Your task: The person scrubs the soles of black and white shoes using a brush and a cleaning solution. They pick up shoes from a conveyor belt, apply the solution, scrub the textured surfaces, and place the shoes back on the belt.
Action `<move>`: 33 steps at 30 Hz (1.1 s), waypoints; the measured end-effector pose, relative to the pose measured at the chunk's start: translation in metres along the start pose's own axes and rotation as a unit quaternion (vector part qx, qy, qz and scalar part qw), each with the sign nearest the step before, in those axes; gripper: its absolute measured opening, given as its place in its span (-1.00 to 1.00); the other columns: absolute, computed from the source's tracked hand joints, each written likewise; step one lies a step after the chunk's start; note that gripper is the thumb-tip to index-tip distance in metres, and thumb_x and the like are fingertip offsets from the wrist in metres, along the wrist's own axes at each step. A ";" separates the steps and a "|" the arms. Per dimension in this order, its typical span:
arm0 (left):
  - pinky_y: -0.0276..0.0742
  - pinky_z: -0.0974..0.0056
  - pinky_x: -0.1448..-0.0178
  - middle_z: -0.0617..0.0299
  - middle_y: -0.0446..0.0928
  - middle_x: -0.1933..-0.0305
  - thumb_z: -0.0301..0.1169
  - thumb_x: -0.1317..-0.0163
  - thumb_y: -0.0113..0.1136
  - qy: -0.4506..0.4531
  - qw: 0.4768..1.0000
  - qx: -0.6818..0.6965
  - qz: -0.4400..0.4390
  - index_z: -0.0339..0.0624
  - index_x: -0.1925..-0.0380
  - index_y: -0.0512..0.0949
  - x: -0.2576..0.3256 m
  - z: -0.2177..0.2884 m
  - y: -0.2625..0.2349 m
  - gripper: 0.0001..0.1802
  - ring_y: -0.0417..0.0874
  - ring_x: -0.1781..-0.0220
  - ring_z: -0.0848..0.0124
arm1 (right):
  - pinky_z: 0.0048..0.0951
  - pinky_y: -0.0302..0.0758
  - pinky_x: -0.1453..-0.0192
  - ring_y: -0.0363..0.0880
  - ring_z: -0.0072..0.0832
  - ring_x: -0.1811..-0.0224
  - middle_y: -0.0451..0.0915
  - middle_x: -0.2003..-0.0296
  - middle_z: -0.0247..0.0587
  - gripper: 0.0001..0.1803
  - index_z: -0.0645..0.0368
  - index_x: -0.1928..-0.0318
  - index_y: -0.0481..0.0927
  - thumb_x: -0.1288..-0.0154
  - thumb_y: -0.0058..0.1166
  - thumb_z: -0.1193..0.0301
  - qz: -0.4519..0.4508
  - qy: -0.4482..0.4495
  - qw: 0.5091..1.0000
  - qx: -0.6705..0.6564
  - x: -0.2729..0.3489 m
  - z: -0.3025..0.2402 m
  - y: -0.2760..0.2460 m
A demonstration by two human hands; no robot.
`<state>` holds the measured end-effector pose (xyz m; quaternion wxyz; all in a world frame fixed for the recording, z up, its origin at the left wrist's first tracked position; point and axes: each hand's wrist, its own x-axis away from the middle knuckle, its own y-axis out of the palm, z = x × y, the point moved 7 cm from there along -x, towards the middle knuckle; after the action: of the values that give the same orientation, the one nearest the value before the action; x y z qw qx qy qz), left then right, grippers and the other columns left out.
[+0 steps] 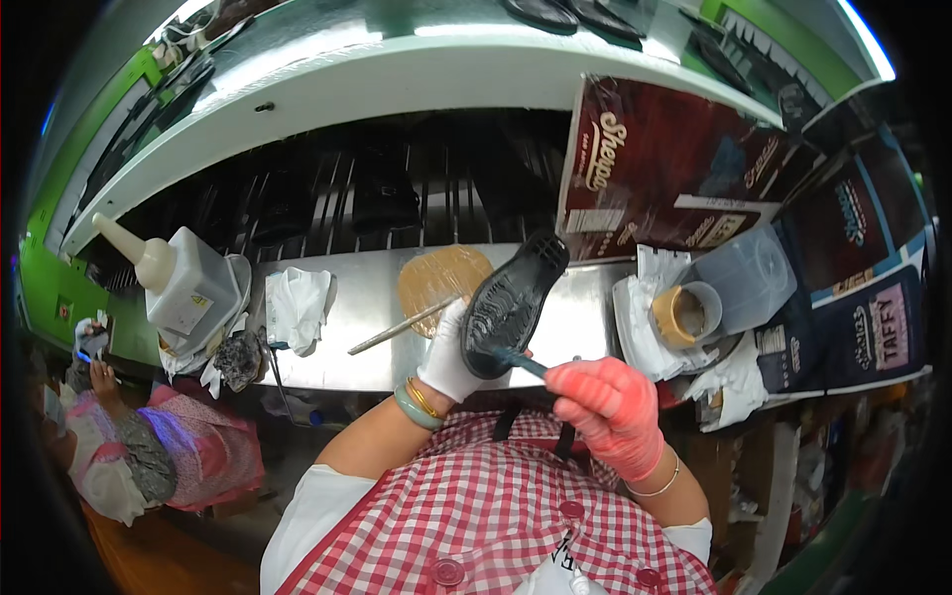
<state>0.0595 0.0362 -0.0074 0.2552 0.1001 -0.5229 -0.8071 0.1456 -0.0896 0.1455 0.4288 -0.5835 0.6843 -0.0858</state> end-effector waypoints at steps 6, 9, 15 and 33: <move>0.57 0.03 -0.02 -0.01 0.48 -0.05 0.06 -0.26 -0.13 0.003 0.999 -0.046 -0.007 -0.21 -0.16 0.33 0.024 0.019 0.029 -0.35 0.60 0.06 0.14 | -0.45 0.53 0.24 0.56 -0.36 0.26 0.52 0.11 0.00 -0.72 0.26 0.01 0.48 -0.34 0.01 0.40 0.281 -0.065 0.957 -0.025 0.005 -0.006 -0.029; 0.56 0.01 -0.05 0.03 0.42 -0.13 0.03 -0.21 -0.01 0.073 0.985 -0.118 -0.104 -0.18 -0.22 0.26 0.035 0.045 0.077 -0.31 0.57 -0.01 0.20 | -0.43 0.56 0.21 0.56 -0.36 0.21 0.50 0.08 0.01 -0.68 0.24 -0.08 0.41 -0.39 -0.10 0.38 0.379 -0.075 0.922 0.016 0.018 -0.005 -0.042; 0.58 0.28 0.26 0.04 0.55 0.20 0.13 -0.30 -0.26 0.248 0.947 -0.169 -0.110 -0.30 -0.08 0.34 0.023 0.194 0.162 -0.31 0.64 0.32 0.28 | -0.47 0.45 0.25 0.45 -0.44 0.31 0.49 0.17 -0.08 -0.65 0.23 -0.16 0.33 -0.45 -0.23 0.36 0.441 -0.097 0.891 0.051 0.014 -0.012 -0.044; 0.32 0.05 -0.23 0.05 0.25 -0.24 -0.04 0.02 0.22 0.278 0.199 -0.711 0.614 -0.13 -0.14 0.35 0.099 0.563 0.043 -0.28 0.26 -0.26 0.13 | -0.50 0.46 0.14 0.48 -0.48 0.26 0.54 0.16 -0.10 -0.59 0.25 -0.20 0.32 -0.47 -0.24 0.28 0.465 0.084 0.874 0.110 0.051 0.031 -0.025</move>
<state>-0.2527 0.4178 0.2856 0.7630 -0.2584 0.4797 -0.3477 0.1872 -0.1299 0.1170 0.4216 -0.1372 0.8963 0.0002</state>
